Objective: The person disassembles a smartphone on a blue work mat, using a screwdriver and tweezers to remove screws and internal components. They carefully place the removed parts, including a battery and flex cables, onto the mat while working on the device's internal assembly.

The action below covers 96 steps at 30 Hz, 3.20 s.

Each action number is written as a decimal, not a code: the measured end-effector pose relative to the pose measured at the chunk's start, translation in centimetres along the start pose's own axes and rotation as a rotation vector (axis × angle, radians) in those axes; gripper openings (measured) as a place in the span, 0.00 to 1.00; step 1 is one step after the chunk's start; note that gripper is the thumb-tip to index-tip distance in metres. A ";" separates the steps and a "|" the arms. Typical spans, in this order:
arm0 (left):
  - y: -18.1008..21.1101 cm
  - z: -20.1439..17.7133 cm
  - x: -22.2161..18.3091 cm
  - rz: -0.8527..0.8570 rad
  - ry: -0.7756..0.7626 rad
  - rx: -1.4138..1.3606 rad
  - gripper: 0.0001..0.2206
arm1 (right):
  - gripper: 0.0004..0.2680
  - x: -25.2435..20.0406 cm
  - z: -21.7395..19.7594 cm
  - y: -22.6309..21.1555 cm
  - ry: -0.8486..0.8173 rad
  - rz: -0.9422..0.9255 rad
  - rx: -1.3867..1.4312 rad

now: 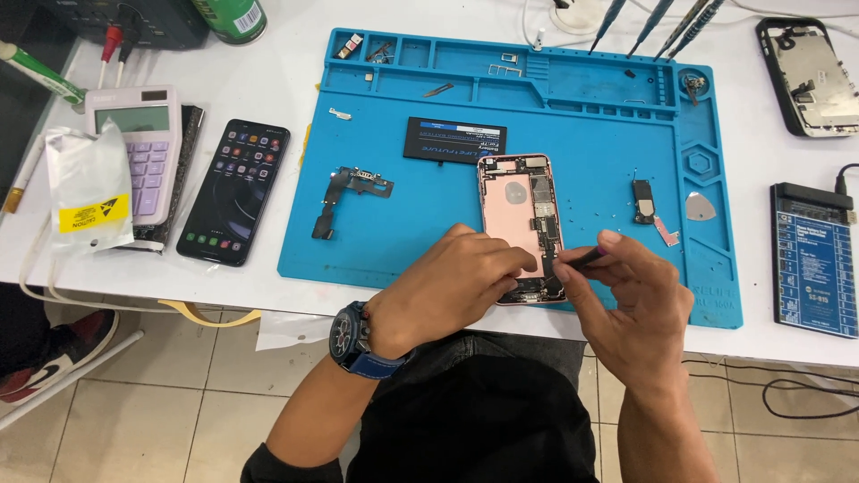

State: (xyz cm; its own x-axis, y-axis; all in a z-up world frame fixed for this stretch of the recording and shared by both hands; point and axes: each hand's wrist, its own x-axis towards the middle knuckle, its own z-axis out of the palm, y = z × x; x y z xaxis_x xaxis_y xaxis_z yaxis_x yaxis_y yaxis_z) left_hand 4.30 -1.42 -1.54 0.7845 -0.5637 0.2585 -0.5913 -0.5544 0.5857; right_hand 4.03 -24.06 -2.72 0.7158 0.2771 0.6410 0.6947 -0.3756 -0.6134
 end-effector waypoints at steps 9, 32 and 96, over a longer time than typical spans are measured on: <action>-0.2 0.6 0.5 0.028 0.018 0.075 0.08 | 0.22 -0.1 -0.2 -0.3 -0.018 0.003 0.123; 2.1 -1.3 4.3 0.134 0.113 0.325 0.06 | 0.23 -0.7 -3.2 0.9 0.365 0.080 0.264; 0.6 -1.8 1.4 -0.143 -0.266 0.146 0.08 | 0.08 -2.3 -2.3 -0.8 -0.250 0.070 -0.430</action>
State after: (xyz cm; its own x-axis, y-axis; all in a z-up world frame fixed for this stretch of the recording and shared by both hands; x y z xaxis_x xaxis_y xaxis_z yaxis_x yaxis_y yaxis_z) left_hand 5.37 -1.40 0.53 0.7966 -0.6033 -0.0393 -0.5145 -0.7106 0.4800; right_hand 1.61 -26.43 -2.65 0.7912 0.4222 0.4424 0.5901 -0.7169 -0.3713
